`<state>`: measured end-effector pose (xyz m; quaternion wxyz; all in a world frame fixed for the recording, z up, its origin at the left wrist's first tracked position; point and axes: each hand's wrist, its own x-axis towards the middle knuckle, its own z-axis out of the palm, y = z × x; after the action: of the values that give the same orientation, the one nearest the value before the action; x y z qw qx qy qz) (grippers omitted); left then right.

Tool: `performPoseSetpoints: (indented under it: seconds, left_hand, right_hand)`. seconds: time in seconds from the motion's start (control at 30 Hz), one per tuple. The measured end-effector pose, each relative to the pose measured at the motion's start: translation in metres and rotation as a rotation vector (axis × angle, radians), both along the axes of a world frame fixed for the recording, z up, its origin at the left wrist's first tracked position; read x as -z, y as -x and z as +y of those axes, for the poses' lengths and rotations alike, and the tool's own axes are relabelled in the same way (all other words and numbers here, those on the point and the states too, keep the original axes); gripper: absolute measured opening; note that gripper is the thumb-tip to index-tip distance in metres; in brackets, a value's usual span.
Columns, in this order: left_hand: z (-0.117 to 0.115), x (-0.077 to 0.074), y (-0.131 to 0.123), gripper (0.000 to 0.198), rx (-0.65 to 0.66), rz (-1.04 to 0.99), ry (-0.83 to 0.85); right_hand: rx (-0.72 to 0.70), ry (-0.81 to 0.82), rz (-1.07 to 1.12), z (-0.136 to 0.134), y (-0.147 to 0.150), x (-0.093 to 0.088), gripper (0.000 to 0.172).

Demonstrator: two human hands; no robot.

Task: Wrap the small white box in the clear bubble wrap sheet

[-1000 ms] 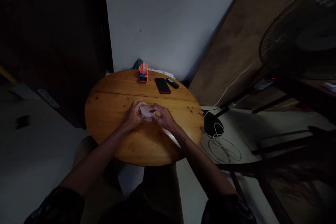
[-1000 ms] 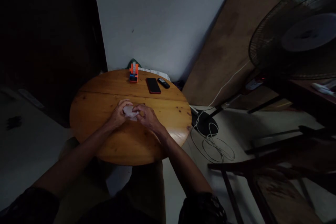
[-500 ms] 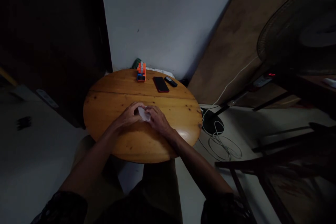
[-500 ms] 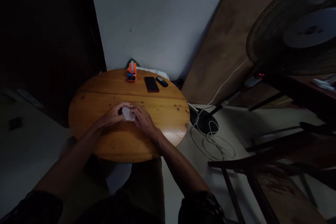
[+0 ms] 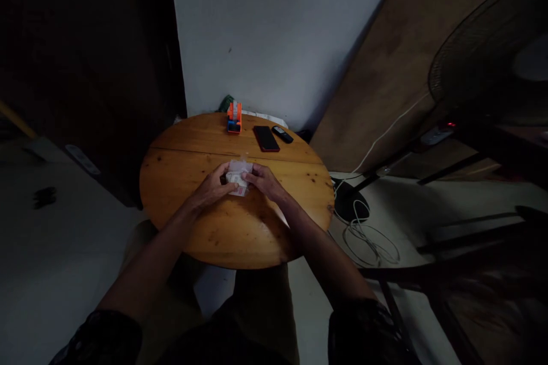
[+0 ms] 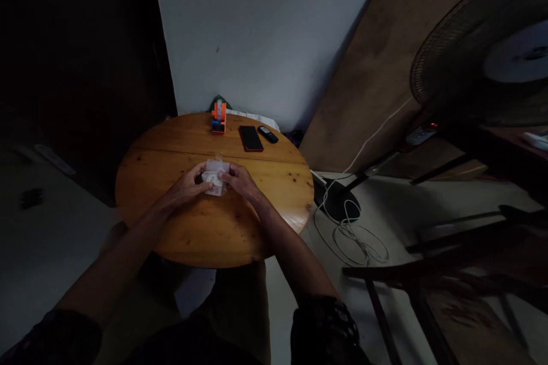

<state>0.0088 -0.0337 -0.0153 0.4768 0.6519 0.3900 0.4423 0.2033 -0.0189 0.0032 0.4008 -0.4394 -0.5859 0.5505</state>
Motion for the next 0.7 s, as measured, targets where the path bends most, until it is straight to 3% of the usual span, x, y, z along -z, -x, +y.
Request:
performPoseSetpoints:
  seconds: [0.2,0.43,0.7]
  left_hand:
    - [0.008,0.014,-0.008,0.08,-0.038,-0.109,0.063]
    - [0.001,0.002,-0.004,0.097,-0.078,-0.17,0.214]
    - [0.0,0.0,-0.005,0.087,-0.151,-0.051,0.182]
  right_hand:
    - [0.139,-0.143,-0.123,0.005,0.002,0.008,0.03]
    - [0.151,-0.184,-0.057,-0.004,0.009,0.012,0.031]
    - [0.13,-0.155,-0.069,-0.002,0.01,0.014,0.037]
